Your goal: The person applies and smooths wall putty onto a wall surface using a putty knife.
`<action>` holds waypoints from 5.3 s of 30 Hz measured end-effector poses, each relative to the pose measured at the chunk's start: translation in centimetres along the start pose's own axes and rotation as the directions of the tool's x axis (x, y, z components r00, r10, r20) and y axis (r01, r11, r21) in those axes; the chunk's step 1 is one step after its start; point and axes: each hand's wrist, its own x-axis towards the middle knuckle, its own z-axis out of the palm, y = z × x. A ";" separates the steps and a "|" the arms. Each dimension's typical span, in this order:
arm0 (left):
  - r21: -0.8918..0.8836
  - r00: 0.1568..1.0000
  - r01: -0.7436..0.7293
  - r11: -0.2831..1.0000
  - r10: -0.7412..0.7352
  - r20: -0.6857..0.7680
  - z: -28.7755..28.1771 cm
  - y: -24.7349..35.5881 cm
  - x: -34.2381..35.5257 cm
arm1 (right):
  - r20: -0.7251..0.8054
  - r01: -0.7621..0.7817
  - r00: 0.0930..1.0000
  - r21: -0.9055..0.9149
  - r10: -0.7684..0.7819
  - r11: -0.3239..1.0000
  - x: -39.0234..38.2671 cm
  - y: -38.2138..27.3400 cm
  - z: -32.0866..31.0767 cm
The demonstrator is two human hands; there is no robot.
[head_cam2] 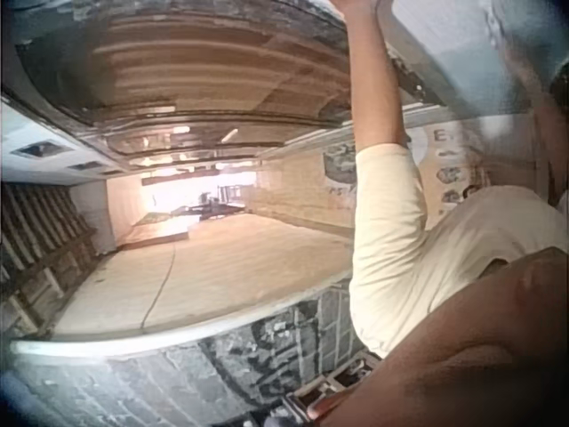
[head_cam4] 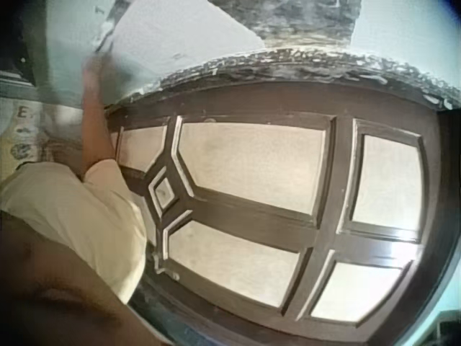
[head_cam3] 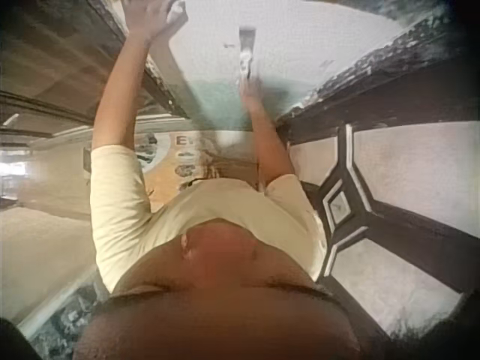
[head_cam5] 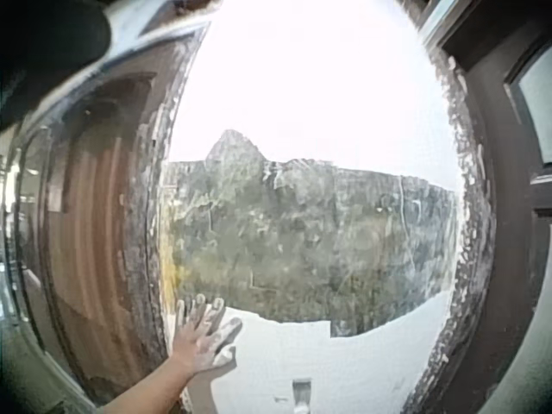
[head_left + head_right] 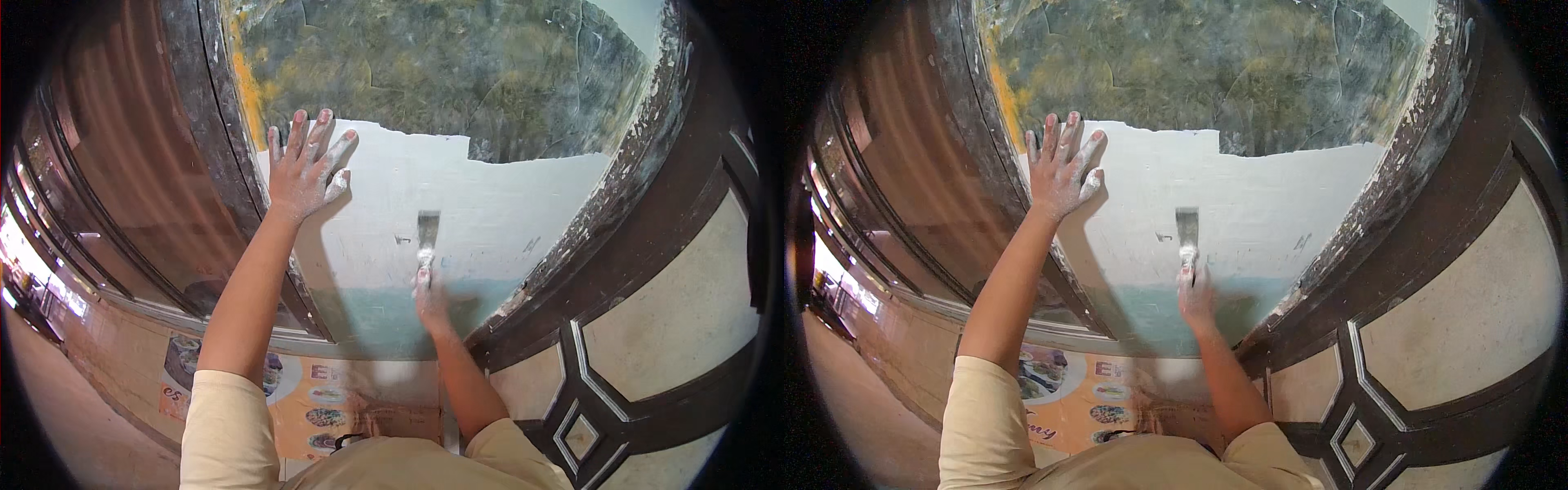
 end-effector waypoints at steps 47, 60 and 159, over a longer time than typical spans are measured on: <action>-0.004 0.999 -0.046 0.999 0.046 -0.026 -0.3 -1.0 -0.7 | -0.085 -0.092 0.989 0.310 0.125 0.946 0.6 -7.5 -3.9; -0.009 0.999 -0.041 0.999 0.041 -0.010 0.3 0.5 0.2 | -0.154 0.027 0.986 -0.181 -0.055 0.983 -0.6 7.4 -6.8; 0.054 0.995 -0.100 0.994 0.100 0.003 3.2 14.4 5.8 | -0.364 0.165 0.921 0.044 -0.138 0.985 3.7 -1.5 -20.6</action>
